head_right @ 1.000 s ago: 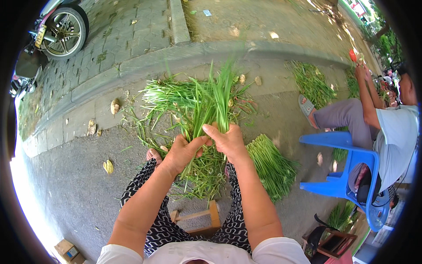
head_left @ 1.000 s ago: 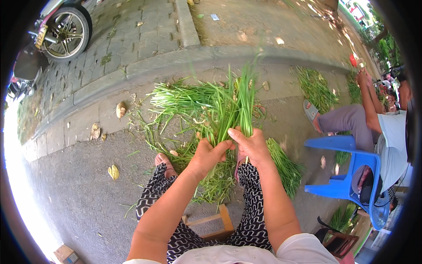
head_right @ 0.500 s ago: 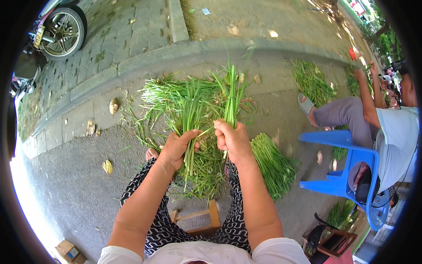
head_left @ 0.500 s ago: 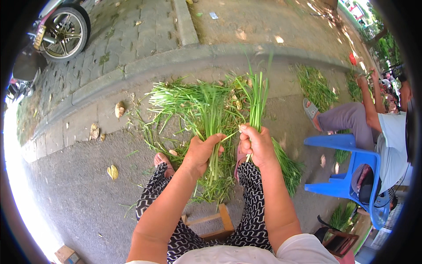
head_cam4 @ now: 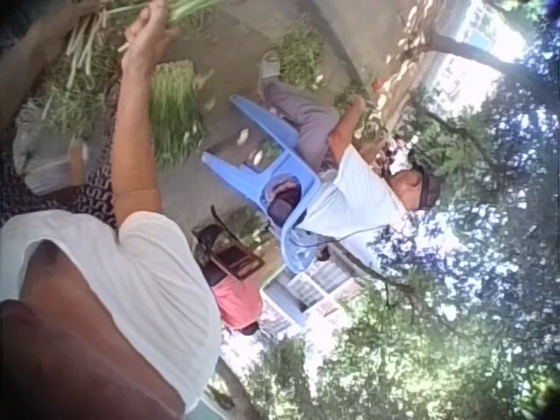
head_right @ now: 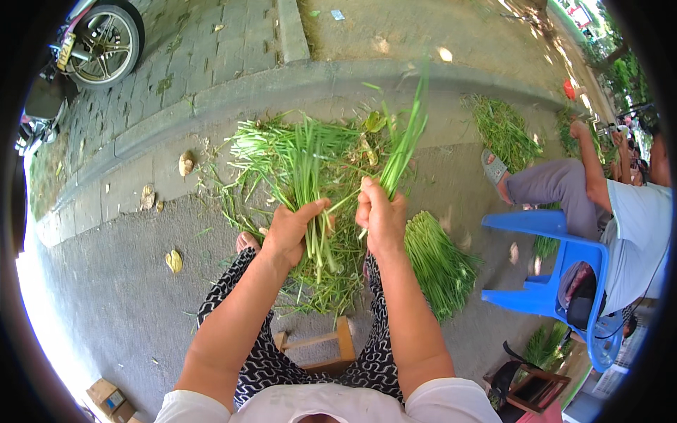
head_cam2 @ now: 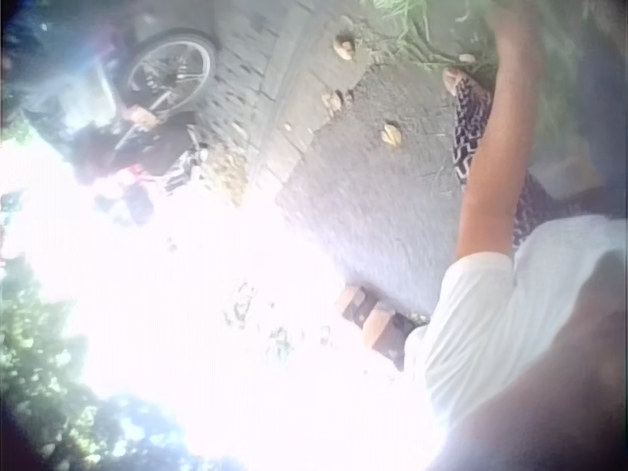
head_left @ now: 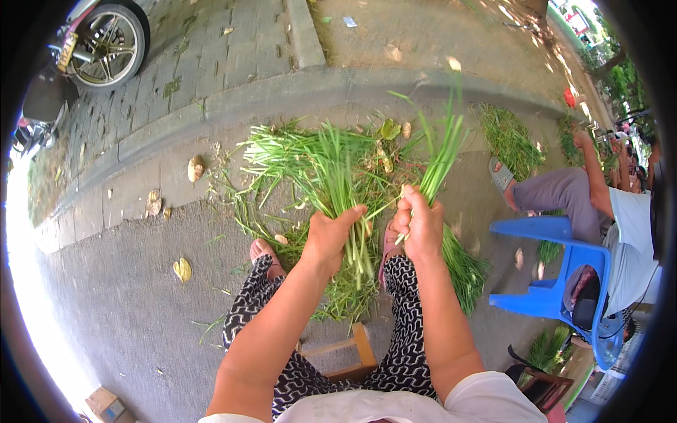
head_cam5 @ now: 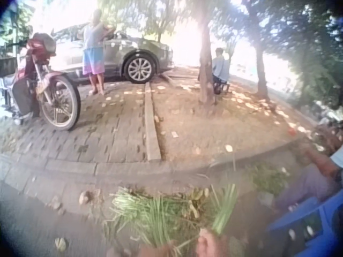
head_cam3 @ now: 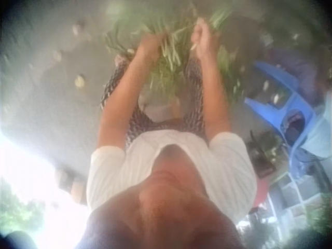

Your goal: The person sorts green chive-like vegetable stalks by hand, plucking individual stalks from a pile, removing dry outer layers, and gathering them into a neat bundle.

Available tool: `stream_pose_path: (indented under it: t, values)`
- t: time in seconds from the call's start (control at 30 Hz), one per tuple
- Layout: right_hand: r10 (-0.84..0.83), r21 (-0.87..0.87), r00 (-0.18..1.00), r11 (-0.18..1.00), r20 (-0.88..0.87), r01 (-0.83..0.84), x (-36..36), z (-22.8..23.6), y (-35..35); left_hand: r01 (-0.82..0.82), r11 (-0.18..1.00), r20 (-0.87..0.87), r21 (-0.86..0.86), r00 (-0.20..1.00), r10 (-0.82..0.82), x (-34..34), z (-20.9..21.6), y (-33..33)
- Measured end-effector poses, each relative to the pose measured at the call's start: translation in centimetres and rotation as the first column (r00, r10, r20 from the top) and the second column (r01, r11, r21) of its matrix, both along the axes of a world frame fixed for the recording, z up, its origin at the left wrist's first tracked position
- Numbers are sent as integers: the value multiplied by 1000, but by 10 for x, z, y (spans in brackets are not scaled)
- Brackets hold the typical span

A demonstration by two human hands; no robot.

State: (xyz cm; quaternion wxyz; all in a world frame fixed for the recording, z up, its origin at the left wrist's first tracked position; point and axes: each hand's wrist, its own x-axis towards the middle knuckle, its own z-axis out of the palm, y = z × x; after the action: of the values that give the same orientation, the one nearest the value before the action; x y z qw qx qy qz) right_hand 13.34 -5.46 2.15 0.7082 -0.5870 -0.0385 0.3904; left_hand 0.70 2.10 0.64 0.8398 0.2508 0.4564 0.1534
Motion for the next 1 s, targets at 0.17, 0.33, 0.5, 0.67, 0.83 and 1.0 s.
stream_pose_path:
  t: [0.17, 0.33, 0.5, 0.67, 0.83, 1.0]
  values:
    - [-172, 131, 985, 977, 1, 171, 10, 9, -3, -182, 982, -57, -55, 982, 179, -3, -15, 3]
    - [-212, 173, 977, 962, -14, 211, 39, 11, -18, -184, 982, 9, -46, 983, 184, -15, -25, 11]
    - [179, -170, 981, 967, -77, -189, 18, 3, -13, -32, 999, 14, -22, 999, 32, -13, -20, 11]
    - [309, -110, 932, 936, -190, -333, 6, 5, -13, 42, 998, 46, 45, 998, -44, -12, -7, 7]
    - [277, -69, 922, 950, -269, -305, 5, -5, -14, 39, 997, 96, 68, 994, -45, -7, 3, 0]
    - [409, -103, 887, 893, -215, -437, -4, 7, -12, 20, 997, 129, 76, 991, -30, -7, -3, -2]
